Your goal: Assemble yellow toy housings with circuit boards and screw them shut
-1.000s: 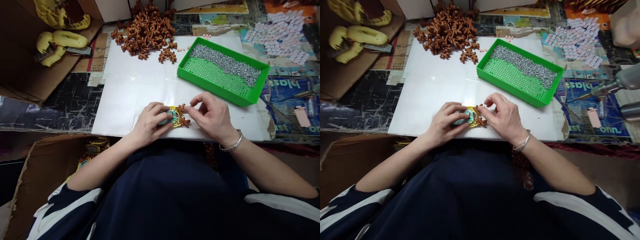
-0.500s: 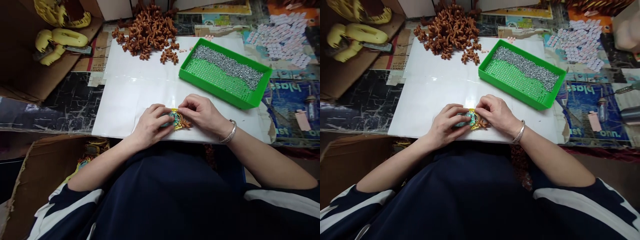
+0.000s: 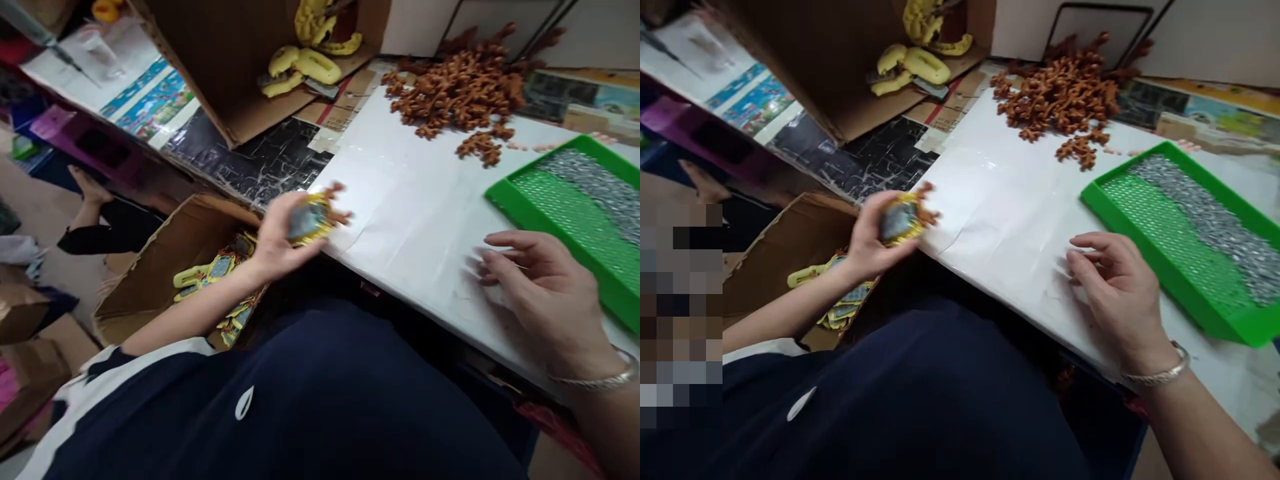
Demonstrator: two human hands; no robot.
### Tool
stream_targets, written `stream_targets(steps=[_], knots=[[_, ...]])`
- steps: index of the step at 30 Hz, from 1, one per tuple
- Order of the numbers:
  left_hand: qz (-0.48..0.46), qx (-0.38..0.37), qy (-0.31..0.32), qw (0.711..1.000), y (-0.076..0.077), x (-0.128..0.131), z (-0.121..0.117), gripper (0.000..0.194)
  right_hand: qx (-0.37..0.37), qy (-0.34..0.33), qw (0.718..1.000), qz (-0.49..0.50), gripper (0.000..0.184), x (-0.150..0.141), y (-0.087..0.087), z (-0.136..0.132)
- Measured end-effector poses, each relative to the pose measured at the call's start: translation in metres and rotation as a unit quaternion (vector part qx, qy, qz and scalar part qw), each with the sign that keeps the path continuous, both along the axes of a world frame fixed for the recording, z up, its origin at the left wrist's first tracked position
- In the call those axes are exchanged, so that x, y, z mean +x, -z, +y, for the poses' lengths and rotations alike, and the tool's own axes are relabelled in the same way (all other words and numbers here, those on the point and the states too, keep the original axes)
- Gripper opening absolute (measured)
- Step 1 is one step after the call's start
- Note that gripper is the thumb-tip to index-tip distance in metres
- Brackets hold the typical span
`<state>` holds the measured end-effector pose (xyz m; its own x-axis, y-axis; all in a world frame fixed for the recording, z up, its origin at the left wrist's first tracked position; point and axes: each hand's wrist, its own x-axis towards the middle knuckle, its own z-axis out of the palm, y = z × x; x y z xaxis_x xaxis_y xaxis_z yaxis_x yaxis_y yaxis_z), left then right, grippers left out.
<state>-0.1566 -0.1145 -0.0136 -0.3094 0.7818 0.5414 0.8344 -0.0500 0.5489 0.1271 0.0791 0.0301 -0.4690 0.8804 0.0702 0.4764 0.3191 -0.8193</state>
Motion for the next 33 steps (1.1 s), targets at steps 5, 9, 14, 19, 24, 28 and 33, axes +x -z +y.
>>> stream_targets(steps=[5,9,14,19,24,28,33], knots=[[-0.068,-0.080,-0.383,0.918,0.041,-0.072,-0.112,0.068,-0.007,-0.029,0.999,-0.038,0.020,-0.010,-0.003,-0.003],[-0.185,-0.197,-0.465,0.843,0.093,-0.073,-0.145,0.058,0.005,-0.077,0.996,-0.041,0.021,-0.014,-0.001,-0.002],[-0.213,-0.238,-0.453,0.832,0.132,-0.055,-0.113,0.055,0.026,-0.107,0.993,-0.038,0.018,-0.009,0.004,0.003],[-0.147,-0.163,-0.447,0.867,0.087,-0.077,-0.075,0.064,0.037,-0.103,0.994,-0.020,0.016,-0.003,0.006,0.002],[0.079,0.066,-0.260,0.960,0.006,-0.119,-0.008,0.056,0.090,-0.117,0.989,-0.010,0.012,-0.006,0.006,-0.002],[0.067,0.012,-0.144,0.987,-0.025,-0.163,0.090,0.043,0.130,-0.125,0.983,-0.017,0.012,-0.006,0.009,-0.003],[-0.064,-0.110,-0.250,0.960,-0.051,-0.195,0.189,0.045,0.174,-0.143,0.974,0.000,0.013,-0.001,0.016,-0.002]])
